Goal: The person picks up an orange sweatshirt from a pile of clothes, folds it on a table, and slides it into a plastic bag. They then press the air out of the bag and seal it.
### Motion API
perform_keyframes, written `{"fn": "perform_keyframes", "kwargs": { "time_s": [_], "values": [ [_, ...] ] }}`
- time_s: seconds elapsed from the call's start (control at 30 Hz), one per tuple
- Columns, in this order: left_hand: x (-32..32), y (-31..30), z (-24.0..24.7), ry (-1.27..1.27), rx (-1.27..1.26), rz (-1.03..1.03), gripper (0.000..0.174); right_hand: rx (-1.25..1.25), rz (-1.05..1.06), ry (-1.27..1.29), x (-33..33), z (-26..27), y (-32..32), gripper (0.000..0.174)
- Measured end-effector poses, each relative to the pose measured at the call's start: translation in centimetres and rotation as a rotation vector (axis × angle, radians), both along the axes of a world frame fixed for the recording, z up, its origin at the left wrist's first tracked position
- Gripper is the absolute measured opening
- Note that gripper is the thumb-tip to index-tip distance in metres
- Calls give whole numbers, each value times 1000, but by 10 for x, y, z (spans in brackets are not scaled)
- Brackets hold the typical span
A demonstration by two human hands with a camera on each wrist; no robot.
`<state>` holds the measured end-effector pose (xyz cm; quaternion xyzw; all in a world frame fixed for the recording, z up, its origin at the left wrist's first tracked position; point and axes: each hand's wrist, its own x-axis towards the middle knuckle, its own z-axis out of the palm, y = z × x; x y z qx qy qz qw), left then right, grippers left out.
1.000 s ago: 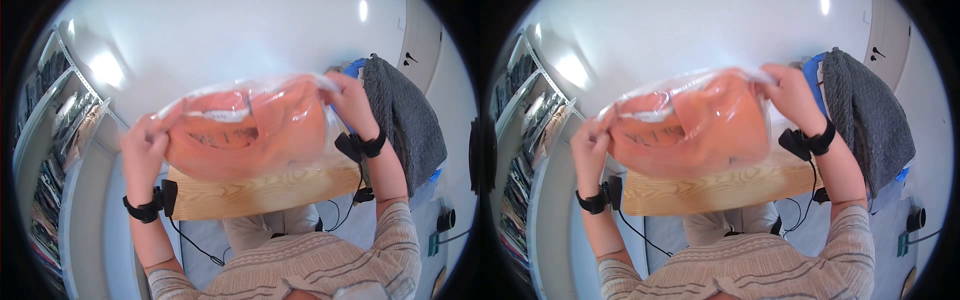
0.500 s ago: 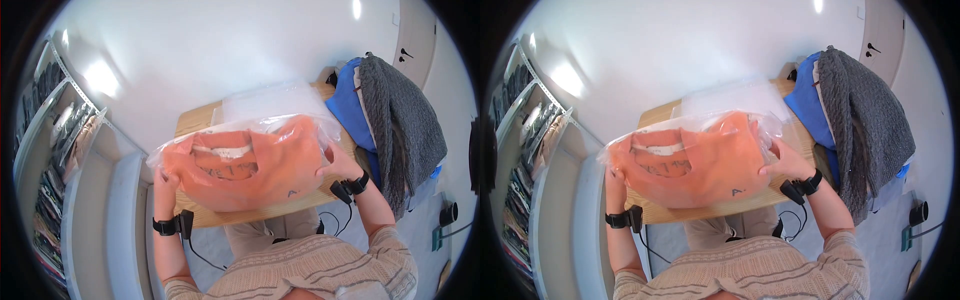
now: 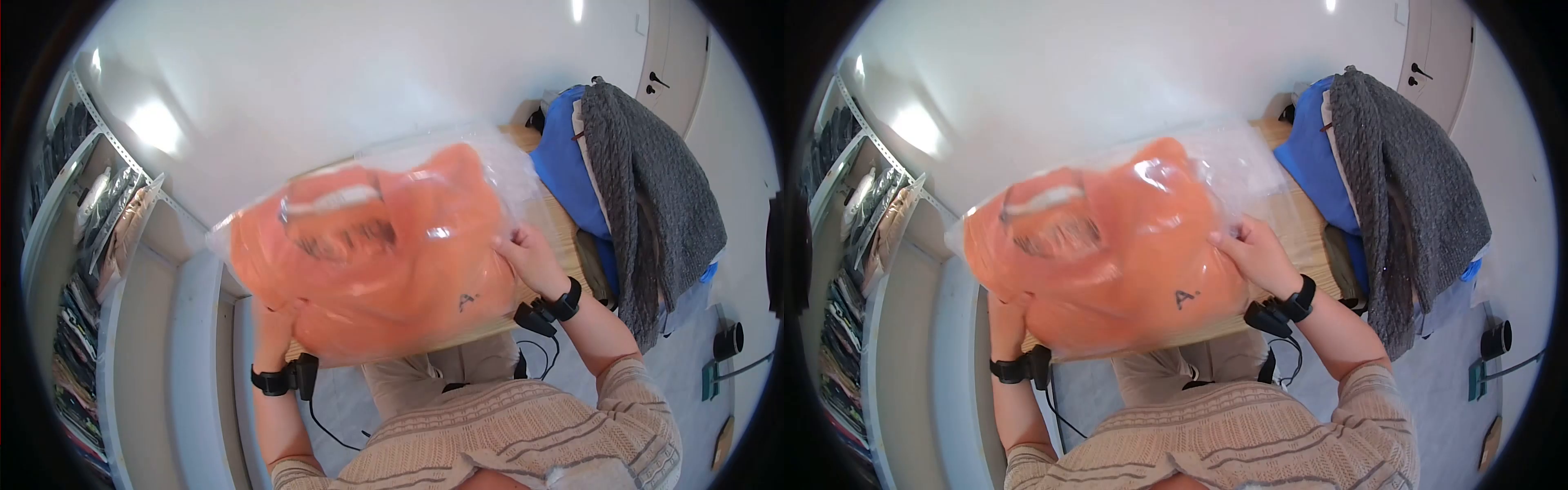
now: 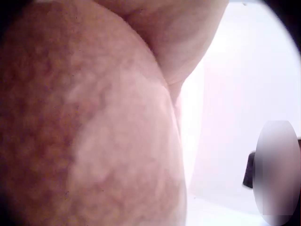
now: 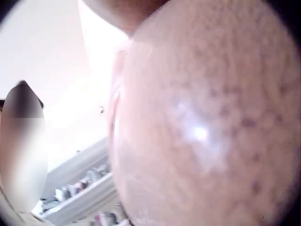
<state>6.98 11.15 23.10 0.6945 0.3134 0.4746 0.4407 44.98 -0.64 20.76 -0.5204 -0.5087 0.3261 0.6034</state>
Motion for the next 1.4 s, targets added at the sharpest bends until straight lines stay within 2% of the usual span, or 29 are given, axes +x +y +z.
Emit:
{"fn": "perform_keyframes", "kwargs": {
  "time_s": [0.03,0.1,0.13,0.2,0.23,0.3,0.33,0.4,0.43,0.5,0.53,0.57,0.6,0.67,0.7,0.77,0.83,0.87,0.93,0.97,1.03,1.17,1.23,1.27,1.3,1.37,1.4],
  "values": [
    [-1,1,10,-3,2,-1,59,2,-1,-3,-4,7,6,29],
    [-9,5,26,-73,-125,21,42,-70,71,51,-10,18,18,32],
    [-10,6,28,-74,-124,23,42,-69,73,50,-15,20,26,32],
    [-12,10,31,22,-73,221,42,-231,168,149,-23,15,44,26],
    [-20,19,28,22,-76,225,42,-233,171,149,-28,7,55,26],
    [-40,44,10,311,-335,241,44,-371,373,396,-35,-19,76,28],
    [-41,44,2,313,-347,248,44,-384,379,399,-37,-32,82,28],
    [-41,42,-7,874,-46,545,46,-566,353,555,-43,-50,93,32],
    [-35,34,0,875,-41,552,46,-560,359,555,-41,-49,96,32],
    [-19,0,17,821,312,405,57,-719,263,365,-31,-50,93,43],
    [-19,-9,14,979,465,268,65,-723,263,365,-30,-46,86,43],
    [-18,-20,12,1131,616,123,73,-668,202,200,-32,-37,75,48],
    [-12,-33,9,1131,612,118,73,-610,138,35,-31,-31,65,54],
    [10,-57,3,938,495,89,85,-543,126,-11,-19,-27,48,58],
    [17,-63,-5,934,492,74,85,-471,118,-59,-9,-28,38,61],
    [27,-71,-22,1056,535,175,96,-442,74,-88,29,-49,36,60],
    [24,-65,-44,1040,556,208,97,-417,-262,-226,60,-60,24,67],
    [24,-63,-50,1026,576,262,97,-420,-274,-224,74,-68,14,67],
    [26,-64,-53,1034,567,280,99,-292,-513,-464,98,-83,-4,69],
    [28,-65,-54,1046,552,312,101,-292,-519,-467,104,-93,-9,69],
    [30,-65,-56,1045,548,326,100,-361,-684,-394,105,-106,-19,72],
    [30,-66,-58,1025,565,350,95,-402,-734,-523,96,-103,-20,73],
    [26,-63,-63,994,561,343,92,-337,-769,-733,97,-94,-9,76],
    [24,-62,-66,966,550,338,88,-336,-774,-733,111,-102,0,76],
    [24,-63,-67,964,554,338,88,-247,-680,-407,132,-117,17,71],
    [21,-62,-67,935,546,346,86,-147,-576,-86,152,-105,40,67],
    [20,-62,-69,928,554,347,86,-341,-479,66,164,-93,48,59]
  ]
}}
